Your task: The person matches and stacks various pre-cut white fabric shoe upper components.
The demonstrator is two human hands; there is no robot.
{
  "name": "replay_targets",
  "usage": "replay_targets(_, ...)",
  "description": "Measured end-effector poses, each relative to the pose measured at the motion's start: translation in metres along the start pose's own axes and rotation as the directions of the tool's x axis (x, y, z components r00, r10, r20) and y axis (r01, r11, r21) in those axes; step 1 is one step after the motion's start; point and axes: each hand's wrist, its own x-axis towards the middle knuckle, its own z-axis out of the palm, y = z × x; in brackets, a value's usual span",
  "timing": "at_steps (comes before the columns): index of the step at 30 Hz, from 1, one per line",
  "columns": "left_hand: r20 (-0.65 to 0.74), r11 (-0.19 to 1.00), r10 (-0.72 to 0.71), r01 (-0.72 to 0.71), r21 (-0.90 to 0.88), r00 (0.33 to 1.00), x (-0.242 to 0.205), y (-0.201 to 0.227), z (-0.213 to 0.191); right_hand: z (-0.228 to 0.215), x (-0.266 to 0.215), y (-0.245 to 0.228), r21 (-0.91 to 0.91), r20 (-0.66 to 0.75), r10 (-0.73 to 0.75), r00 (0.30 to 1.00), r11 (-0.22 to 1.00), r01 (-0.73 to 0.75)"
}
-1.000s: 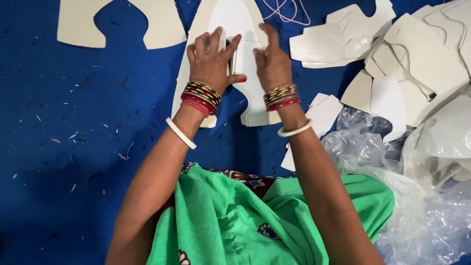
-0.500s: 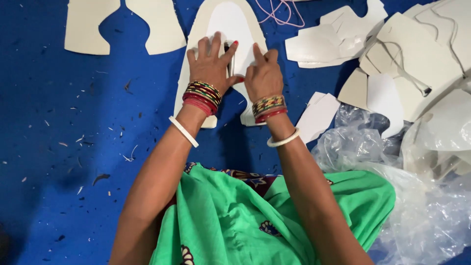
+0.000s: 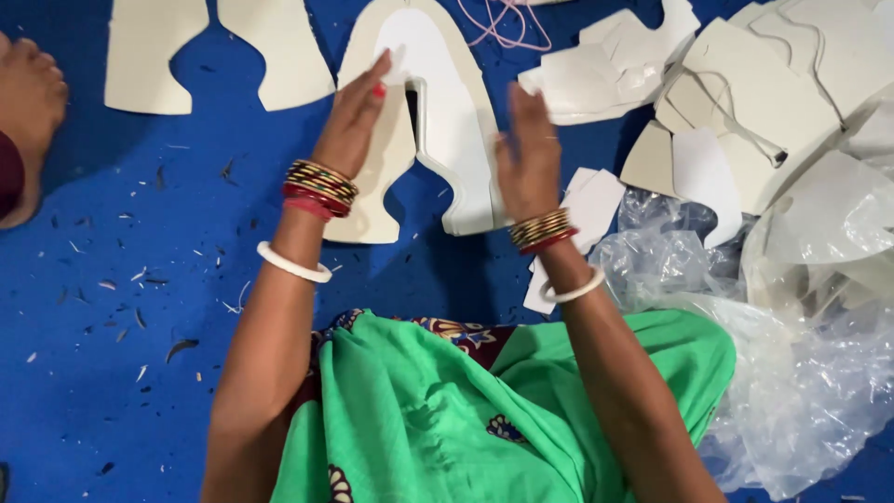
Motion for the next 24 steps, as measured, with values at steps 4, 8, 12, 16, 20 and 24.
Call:
replay_targets(4, -0.062, 0.966, 0.034, -0.049, -0.256, 0.998, -0.020, 0.003, -0.008, 0.020, -0.014, -0.074, -0.278, 0.315, -0.072, 0.946, 0.946, 0.165)
replay_targets(8, -0.175, 0.879, -0.009, -0.076, -0.471, 0.985, -0.035, -0.004, -0.022, 0.049, -0.009, -0.030, -0.259, 0.448, -0.019, 0.894, 0.954, 0.150)
replay_targets(12, -0.172, 0.768, -0.173, 0.024, -0.640, 0.970, -0.080, 0.000, -0.043, 0.020, 0.020, -0.008, 0.593, 0.418, 0.310, 0.854, 0.619, -0.515)
replay_targets(16, -0.187, 0.764, -0.249, 0.074, -0.641, 0.950, -0.106, 0.007, -0.050, -0.002, 0.035, 0.046, 0.140, 0.016, 0.402, 0.916, 0.906, -0.400)
replay_targets(20, -0.202, 0.799, -0.290, 0.121, -0.589, 0.935, -0.121, 0.017, -0.056, -0.006, 0.057, 0.109, -0.427, -0.046, 0.098, 0.994, 0.898, -0.109)
replay_targets(24, -0.215, 0.828, -0.311, 0.153, -0.539, 0.926, -0.121, 0.028, -0.054, -0.019, 0.074, 0.104, -0.572, 0.092, 0.139, 0.986, 0.818, -0.062)
